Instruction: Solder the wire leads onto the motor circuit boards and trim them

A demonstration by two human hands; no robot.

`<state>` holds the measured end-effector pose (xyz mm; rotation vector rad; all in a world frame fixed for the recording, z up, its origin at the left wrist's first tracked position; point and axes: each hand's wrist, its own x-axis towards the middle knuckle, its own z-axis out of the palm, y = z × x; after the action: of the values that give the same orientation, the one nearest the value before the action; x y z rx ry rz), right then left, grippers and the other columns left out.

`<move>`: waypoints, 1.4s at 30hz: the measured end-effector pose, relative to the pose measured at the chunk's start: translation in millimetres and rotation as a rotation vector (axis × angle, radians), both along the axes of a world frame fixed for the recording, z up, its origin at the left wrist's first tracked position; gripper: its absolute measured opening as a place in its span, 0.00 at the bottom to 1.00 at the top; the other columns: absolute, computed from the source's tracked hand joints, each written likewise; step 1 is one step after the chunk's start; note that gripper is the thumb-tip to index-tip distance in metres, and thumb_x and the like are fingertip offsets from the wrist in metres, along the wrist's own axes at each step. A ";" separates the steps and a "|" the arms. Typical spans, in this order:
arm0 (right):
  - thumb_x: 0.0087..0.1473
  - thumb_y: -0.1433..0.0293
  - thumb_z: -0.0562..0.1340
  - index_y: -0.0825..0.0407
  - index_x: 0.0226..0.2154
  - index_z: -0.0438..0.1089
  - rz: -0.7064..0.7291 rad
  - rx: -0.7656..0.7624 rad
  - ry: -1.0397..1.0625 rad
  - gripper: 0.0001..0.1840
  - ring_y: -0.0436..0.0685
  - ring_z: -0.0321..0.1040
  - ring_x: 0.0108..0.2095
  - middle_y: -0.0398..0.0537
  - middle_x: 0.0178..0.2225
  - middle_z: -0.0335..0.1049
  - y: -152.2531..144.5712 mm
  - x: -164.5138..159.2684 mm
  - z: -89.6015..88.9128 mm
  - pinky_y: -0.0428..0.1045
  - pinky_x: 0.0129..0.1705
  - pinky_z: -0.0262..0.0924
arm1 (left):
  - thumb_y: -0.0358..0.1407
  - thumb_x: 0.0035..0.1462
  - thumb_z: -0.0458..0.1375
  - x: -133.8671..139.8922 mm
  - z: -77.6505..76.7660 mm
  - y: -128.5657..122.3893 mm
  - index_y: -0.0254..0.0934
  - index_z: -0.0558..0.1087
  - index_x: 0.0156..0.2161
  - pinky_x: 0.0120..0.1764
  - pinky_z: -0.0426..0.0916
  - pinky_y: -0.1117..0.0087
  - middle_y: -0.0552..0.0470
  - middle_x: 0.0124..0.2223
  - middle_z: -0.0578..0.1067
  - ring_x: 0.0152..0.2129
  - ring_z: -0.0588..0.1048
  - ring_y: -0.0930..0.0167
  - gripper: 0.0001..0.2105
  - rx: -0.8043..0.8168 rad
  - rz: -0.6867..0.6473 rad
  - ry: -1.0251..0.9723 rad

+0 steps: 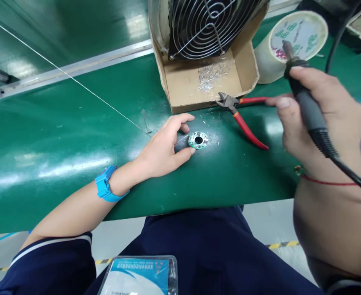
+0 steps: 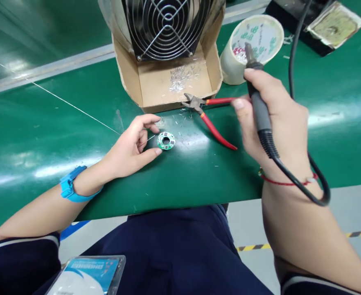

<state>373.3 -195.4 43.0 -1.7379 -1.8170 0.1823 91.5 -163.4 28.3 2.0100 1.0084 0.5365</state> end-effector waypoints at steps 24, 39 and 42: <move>0.57 0.64 0.59 0.48 0.52 0.65 0.505 0.044 -0.362 0.20 0.62 0.68 0.39 0.53 0.46 0.75 -19.3 -10.1 -6.8 0.57 0.39 0.63 | 0.36 0.56 0.67 6.1 9.1 -6.6 0.37 0.68 0.47 0.33 0.64 0.72 0.51 0.43 0.74 0.40 0.74 0.70 0.17 0.128 -0.008 0.092; 0.60 0.54 0.58 0.56 0.52 0.69 -0.022 -0.118 -0.415 0.27 0.65 0.68 0.40 0.58 0.37 0.71 8.3 -24.5 -10.1 0.57 0.40 0.60 | 0.40 0.60 0.63 -2.1 6.4 -3.2 0.39 0.66 0.56 0.35 0.68 0.70 0.49 0.46 0.74 0.37 0.75 0.70 0.21 0.282 0.124 -0.069; 0.58 0.50 0.60 0.55 0.53 0.67 0.050 -0.085 -0.350 0.30 0.70 0.68 0.49 0.62 0.48 0.72 14.2 -23.3 -11.5 0.62 0.48 0.63 | 0.47 0.62 0.60 -10.3 11.1 8.1 0.44 0.67 0.58 0.34 0.69 0.70 0.50 0.45 0.74 0.33 0.74 0.72 0.21 0.305 0.254 -0.131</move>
<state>350.0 -181.2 31.5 -1.8755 -2.1295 -0.0284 81.2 -155.3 39.4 2.0859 1.1636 0.9978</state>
